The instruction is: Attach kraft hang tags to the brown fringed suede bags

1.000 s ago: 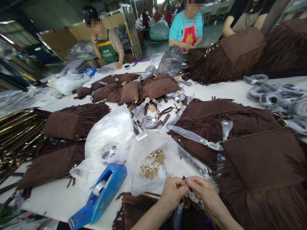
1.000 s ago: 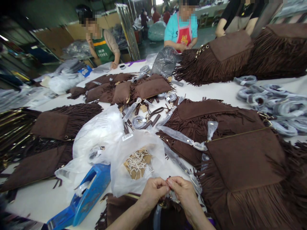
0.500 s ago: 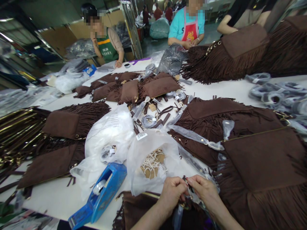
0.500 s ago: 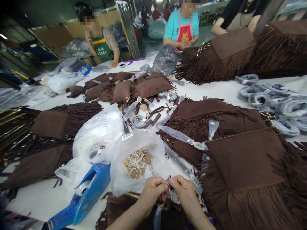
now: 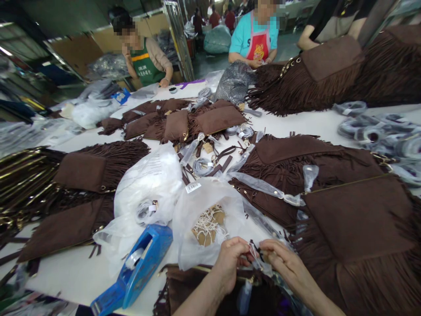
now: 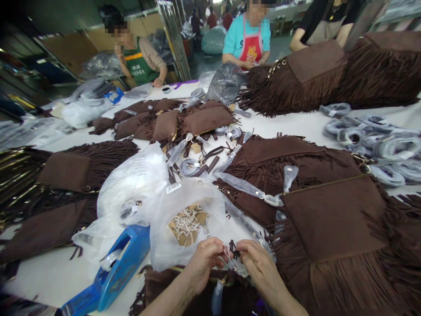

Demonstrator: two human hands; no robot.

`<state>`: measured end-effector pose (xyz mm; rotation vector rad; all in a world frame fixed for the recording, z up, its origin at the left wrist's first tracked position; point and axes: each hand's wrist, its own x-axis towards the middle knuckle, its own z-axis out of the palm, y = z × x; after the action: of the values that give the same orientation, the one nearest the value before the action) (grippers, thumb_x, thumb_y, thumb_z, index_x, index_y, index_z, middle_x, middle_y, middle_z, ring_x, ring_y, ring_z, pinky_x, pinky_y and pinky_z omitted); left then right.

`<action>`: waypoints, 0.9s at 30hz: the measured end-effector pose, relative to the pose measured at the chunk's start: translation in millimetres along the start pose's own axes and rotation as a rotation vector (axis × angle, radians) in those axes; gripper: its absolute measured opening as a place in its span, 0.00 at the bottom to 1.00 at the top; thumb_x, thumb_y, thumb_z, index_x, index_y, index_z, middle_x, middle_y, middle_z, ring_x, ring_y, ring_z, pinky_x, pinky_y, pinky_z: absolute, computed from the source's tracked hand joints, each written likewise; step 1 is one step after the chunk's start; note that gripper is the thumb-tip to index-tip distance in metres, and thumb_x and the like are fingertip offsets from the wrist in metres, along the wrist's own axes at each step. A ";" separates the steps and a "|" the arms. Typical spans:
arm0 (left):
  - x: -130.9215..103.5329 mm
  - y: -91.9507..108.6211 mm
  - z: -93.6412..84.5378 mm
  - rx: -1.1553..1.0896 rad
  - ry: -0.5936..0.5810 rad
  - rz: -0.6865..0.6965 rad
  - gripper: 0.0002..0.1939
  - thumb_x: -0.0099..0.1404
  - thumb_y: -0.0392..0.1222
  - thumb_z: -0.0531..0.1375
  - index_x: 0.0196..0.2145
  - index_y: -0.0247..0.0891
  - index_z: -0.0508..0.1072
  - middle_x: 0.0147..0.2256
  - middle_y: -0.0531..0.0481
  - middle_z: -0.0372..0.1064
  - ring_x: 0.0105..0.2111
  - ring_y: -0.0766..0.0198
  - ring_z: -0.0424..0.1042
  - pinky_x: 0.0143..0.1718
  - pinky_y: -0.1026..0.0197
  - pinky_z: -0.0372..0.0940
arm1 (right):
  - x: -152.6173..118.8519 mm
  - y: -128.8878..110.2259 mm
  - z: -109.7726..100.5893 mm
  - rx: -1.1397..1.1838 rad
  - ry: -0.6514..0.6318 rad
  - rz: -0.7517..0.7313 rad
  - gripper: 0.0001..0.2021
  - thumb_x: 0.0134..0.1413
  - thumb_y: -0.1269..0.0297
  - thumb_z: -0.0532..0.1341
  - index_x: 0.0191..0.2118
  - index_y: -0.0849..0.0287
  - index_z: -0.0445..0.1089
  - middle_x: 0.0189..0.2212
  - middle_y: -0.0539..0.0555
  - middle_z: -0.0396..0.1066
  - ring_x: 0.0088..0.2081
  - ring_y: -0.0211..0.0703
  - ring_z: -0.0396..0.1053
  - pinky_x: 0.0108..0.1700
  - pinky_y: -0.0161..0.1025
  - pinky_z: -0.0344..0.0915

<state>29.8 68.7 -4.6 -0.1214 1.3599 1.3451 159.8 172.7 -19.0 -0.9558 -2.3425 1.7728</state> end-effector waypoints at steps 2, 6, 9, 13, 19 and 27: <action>0.9 0.1 -1.3 -0.103 -0.027 -0.046 0.07 0.40 0.40 0.57 0.20 0.34 0.65 0.19 0.48 0.69 0.21 0.66 0.65 0.23 0.66 0.53 | -5.2 12.2 -6.1 -0.096 -0.091 -0.079 0.15 0.48 0.63 0.52 0.40 0.56 0.70 0.42 0.57 0.71 0.46 0.52 0.65 0.48 0.47 0.59; 1.9 -1.4 -2.9 -0.205 -0.031 -0.075 0.06 0.39 0.37 0.57 0.19 0.33 0.66 0.18 0.51 0.67 0.21 0.68 0.63 0.22 0.66 0.53 | -10.4 27.5 -10.7 -0.310 -0.206 -0.116 0.24 0.39 0.75 0.50 0.44 0.55 0.69 0.46 0.56 0.70 0.51 0.50 0.62 0.53 0.51 0.55; 1.9 -1.3 -4.9 -0.260 -0.043 -0.082 0.06 0.38 0.36 0.58 0.19 0.33 0.66 0.21 0.52 0.66 0.23 0.68 0.63 0.23 0.66 0.55 | -7.3 23.4 -10.7 -0.436 -0.282 -0.140 0.28 0.38 0.79 0.49 0.46 0.53 0.69 0.50 0.55 0.67 0.54 0.48 0.58 0.55 0.51 0.53; 2.2 -0.8 -9.8 -0.362 -0.096 -0.119 0.07 0.39 0.37 0.60 0.19 0.34 0.64 0.21 0.53 0.65 0.24 0.68 0.63 0.26 0.64 0.58 | -1.6 11.1 -8.8 -0.511 -0.326 -0.193 0.17 0.53 0.72 0.50 0.45 0.51 0.70 0.45 0.56 0.69 0.49 0.47 0.63 0.50 0.46 0.59; 3.7 -4.2 -15.9 -0.493 -0.177 -0.149 0.09 0.40 0.36 0.61 0.19 0.36 0.62 0.18 0.56 0.62 0.21 0.69 0.62 0.26 0.65 0.57 | -11.3 -0.7 -19.2 -0.561 -0.270 -0.095 0.13 0.57 0.69 0.48 0.33 0.55 0.70 0.33 0.55 0.70 0.36 0.46 0.67 0.38 0.41 0.60; 1.3 -1.5 -14.4 -0.420 -0.247 -0.050 0.07 0.42 0.38 0.60 0.18 0.35 0.64 0.20 0.48 0.70 0.18 0.67 0.66 0.21 0.67 0.55 | -34.4 -13.3 -5.5 0.619 -0.301 0.390 0.13 0.40 0.53 0.64 0.24 0.59 0.68 0.17 0.46 0.63 0.19 0.32 0.56 0.23 0.31 0.51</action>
<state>21.6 58.6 -11.0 -0.2608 0.8523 1.5329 183.9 158.2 5.5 -1.1353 -1.5875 2.7197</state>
